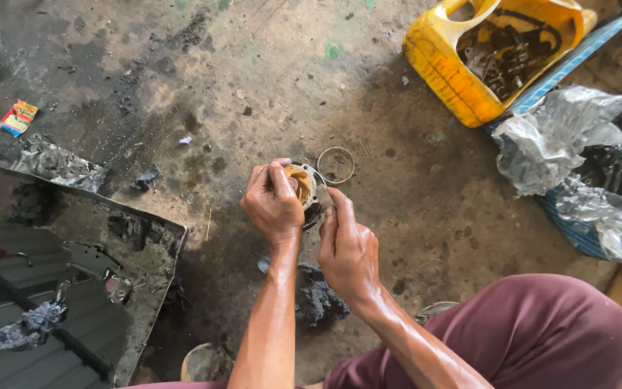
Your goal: The person scrubs a small mechanical component with a brush and then uses a metal scraper to remove residue from its surface. The person is sitting on the floor in a workshop environment.
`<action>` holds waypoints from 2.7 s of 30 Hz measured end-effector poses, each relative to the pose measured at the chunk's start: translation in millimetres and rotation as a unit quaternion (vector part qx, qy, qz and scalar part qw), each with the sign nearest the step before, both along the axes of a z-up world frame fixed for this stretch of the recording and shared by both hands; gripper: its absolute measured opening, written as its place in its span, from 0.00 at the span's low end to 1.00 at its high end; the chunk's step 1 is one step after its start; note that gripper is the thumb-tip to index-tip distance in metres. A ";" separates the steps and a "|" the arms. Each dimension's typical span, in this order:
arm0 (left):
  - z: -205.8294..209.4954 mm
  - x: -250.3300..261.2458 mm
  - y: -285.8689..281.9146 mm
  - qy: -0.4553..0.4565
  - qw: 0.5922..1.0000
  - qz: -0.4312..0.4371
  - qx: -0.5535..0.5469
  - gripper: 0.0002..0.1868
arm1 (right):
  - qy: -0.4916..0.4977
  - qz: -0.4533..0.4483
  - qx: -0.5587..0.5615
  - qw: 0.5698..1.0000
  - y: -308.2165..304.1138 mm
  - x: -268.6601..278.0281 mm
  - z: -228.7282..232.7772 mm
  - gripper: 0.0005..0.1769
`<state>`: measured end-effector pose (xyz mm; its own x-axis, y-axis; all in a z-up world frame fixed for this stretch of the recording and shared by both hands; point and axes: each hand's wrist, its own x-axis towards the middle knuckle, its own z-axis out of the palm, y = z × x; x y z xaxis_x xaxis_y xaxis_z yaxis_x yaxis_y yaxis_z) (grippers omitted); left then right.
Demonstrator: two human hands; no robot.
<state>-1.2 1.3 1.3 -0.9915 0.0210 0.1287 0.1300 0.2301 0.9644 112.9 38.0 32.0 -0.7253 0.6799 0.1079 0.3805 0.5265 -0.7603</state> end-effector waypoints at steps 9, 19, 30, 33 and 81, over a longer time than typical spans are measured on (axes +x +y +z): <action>0.4 5.2 0.0 0.089 0.996 -0.029 -0.008 0.14 | -0.086 0.016 -0.042 0.995 17.1 -18.7 -8.4 0.23; 4.5 7.6 -5.0 0.099 0.994 -0.038 -0.018 0.13 | -0.121 0.071 0.206 0.968 16.9 -13.2 1.5 0.33; 8.2 6.6 -5.2 0.098 0.994 -0.040 -0.007 0.13 | -0.182 0.099 0.216 0.954 12.4 3.7 8.4 0.33; 2.8 9.5 -4.0 0.095 0.995 -0.027 0.000 0.12 | -0.111 0.077 0.275 0.952 16.4 -2.2 0.3 0.32; -8.7 7.1 -8.9 0.054 0.998 -0.019 0.035 0.11 | -0.125 0.094 0.270 0.950 18.9 -1.5 3.3 0.24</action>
<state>6.0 -7.6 -7.3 -0.9704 0.0461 0.2369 0.2412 0.1552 0.9580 111.4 56.9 35.3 -0.8776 0.4297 0.2124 0.3734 0.8907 -0.2594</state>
